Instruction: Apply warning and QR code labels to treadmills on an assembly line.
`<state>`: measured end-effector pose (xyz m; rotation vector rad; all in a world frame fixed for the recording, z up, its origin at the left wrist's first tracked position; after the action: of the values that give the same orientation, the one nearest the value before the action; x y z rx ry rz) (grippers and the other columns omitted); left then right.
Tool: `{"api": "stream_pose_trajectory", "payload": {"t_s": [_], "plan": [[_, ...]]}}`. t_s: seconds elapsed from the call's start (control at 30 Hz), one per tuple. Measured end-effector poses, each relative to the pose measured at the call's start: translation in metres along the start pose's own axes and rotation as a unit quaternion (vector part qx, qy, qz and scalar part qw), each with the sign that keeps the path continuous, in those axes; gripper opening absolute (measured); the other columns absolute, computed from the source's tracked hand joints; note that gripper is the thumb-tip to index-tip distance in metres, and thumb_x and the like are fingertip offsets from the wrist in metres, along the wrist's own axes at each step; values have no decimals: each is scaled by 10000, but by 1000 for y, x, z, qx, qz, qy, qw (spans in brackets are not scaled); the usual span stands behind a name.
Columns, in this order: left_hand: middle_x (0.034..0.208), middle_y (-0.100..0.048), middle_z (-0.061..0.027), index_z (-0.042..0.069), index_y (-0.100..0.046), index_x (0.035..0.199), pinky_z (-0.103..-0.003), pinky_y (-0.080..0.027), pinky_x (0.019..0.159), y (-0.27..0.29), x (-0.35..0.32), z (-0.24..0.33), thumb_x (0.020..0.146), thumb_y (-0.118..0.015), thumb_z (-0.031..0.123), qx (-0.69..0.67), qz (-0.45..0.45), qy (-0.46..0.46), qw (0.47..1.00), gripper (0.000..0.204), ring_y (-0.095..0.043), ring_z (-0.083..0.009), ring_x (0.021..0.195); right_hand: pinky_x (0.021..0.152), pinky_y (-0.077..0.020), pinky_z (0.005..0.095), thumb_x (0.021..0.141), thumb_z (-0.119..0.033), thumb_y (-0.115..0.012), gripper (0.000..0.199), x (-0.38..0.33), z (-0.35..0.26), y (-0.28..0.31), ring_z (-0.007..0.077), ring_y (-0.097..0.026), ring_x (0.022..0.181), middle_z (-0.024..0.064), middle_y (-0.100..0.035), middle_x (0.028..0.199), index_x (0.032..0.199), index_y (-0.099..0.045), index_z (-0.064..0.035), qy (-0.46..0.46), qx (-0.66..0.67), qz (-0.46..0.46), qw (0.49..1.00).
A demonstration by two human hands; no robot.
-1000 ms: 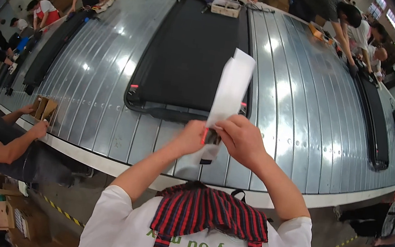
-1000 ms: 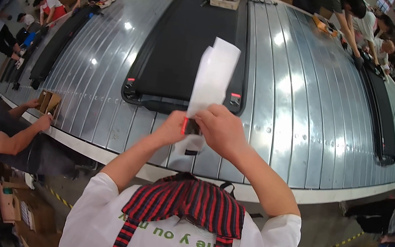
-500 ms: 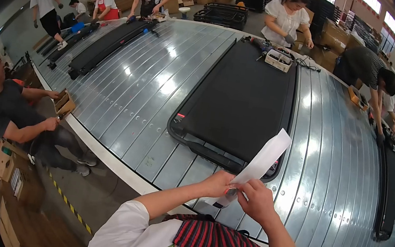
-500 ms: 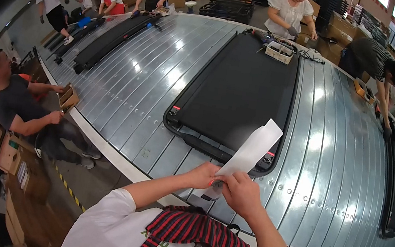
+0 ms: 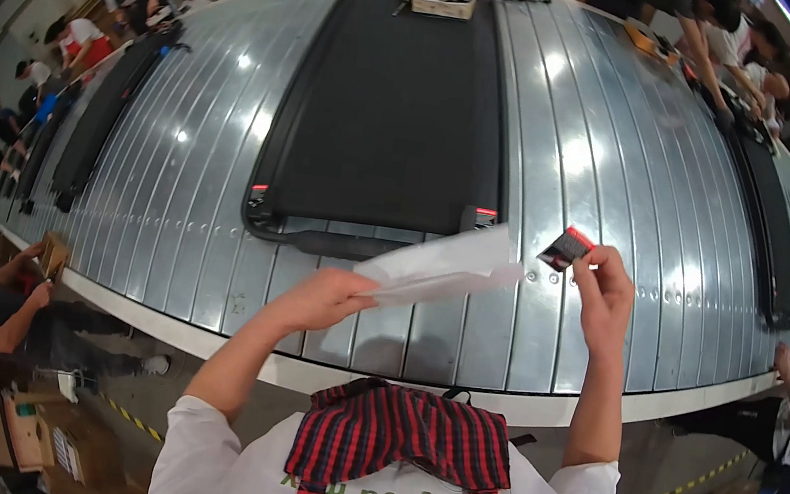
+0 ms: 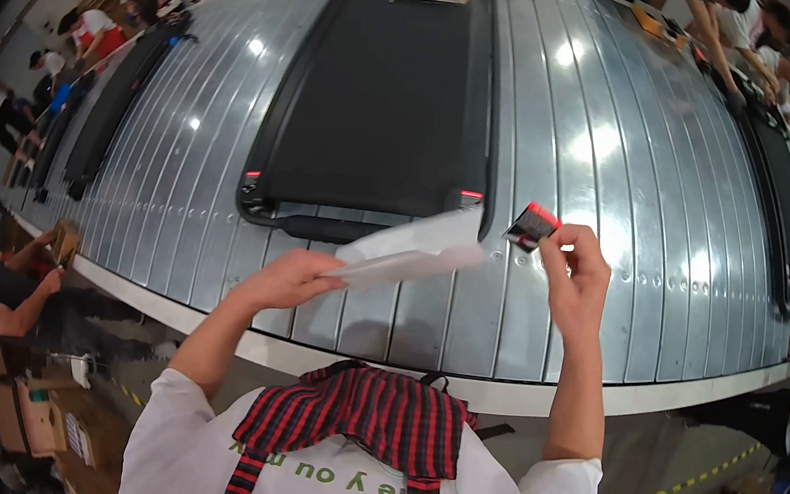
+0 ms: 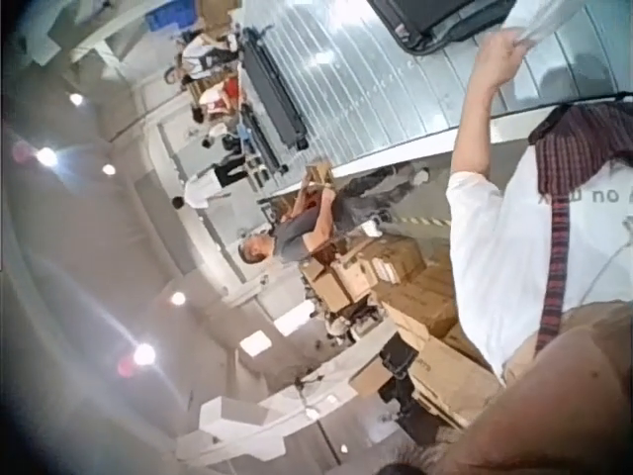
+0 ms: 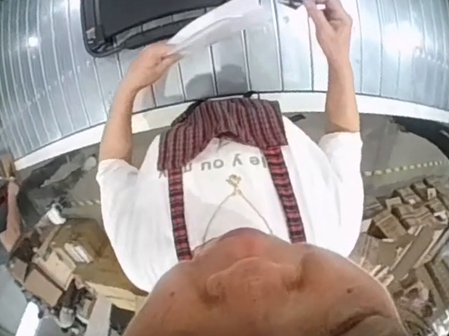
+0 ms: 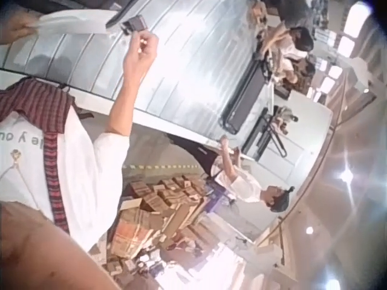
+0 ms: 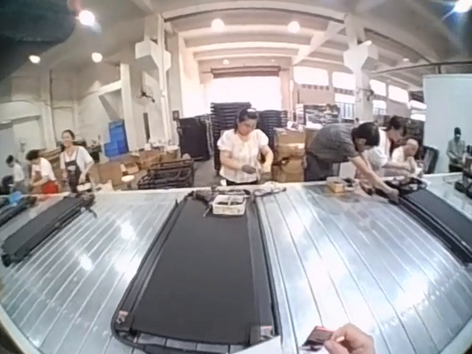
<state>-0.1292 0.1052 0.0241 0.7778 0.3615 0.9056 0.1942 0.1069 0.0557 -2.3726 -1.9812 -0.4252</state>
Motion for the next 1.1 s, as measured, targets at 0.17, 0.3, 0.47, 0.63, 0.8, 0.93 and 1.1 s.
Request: {"api": "stream_pose_trajectory", "payload": {"t_s": [0.17, 0.3, 0.47, 0.63, 0.8, 0.93, 1.1], "plan": [[747, -604, -84, 31, -588, 970, -289, -436, 669, -16, 35, -5, 811, -563, 260, -207, -263, 122, 934, 281, -536, -138, 695, 631, -406, 236, 802, -142, -552, 92, 40, 72, 21, 72, -465, 693, -18, -510, 742, 793, -538, -52, -132, 38, -46, 989], [751, -622, -84, 59, -626, 832, -325, -454, 662, -60, 78, -49, 754, -554, 160, 89, -286, 122, 946, 146, -592, -189, 740, 623, -417, 242, 792, -172, -558, 113, 77, 135, -11, 78, -479, 677, -14, -511, 712, 785, -552, -60, -236, 60, -118, 963], [772, -610, -40, 107, -584, 725, -351, -426, 695, -75, 120, -59, 684, -512, 79, 319, -160, -19, 934, 87, -585, -212, 792, 506, -395, 221, 793, -157, -551, 122, 115, 176, -54, 79, -466, 567, 6, -504, 646, 750, -541, -43, -301, 87, -176, 933], [1071, -554, -47, 69, -582, 770, -341, -410, 793, -72, 153, -67, 680, -517, 60, 285, -150, -35, 946, 111, -526, -205, 959, 384, -285, 209, 815, -150, -538, 145, 141, 201, -91, 69, -378, 425, -4, -446, 519, 715, -493, -54, -329, 76, -245, 909], [1154, -506, -60, 60, -571, 764, -341, -408, 788, -76, 174, -72, 672, -520, 29, 254, -143, -54, 955, 110, -491, -211, 987, 345, -248, 213, 806, -137, -543, 138, 146, 209, -107, 67, -351, 382, -9, -427, 486, 705, -489, -60, -364, 82, -223, 901], [1139, -506, -79, 50, -571, 723, -327, -411, 753, -79, 181, -74, 661, -543, 62, 253, -96, -100, 958, 69, -513, -205, 887, 327, -237, 211, 789, -127, -549, 142, 145, 210, -110, 63, -337, 362, -8, -418, 473, 681, -483, -62, -359, 70, -212, 906], [1175, -490, -75, 55, -546, 747, -347, -419, 744, -80, 185, -78, 649, -538, 7, 241, -111, -88, 960, 110, -508, -221, 911, 308, -235, 232, 743, -67, -523, 129, 144, 212, -107, 77, -346, 342, 12, -420, 463, 629, -473, -34, -367, 88, -169, 911]]}}
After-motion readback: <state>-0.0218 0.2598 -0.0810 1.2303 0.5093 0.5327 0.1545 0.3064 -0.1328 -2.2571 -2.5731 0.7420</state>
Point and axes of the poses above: each hand's wrist, its own x-axis towards the middle knuckle, its own y-axis out of the back of the hand, z = x × y, the point moved 4 cm from there along x, towards the middle knuckle
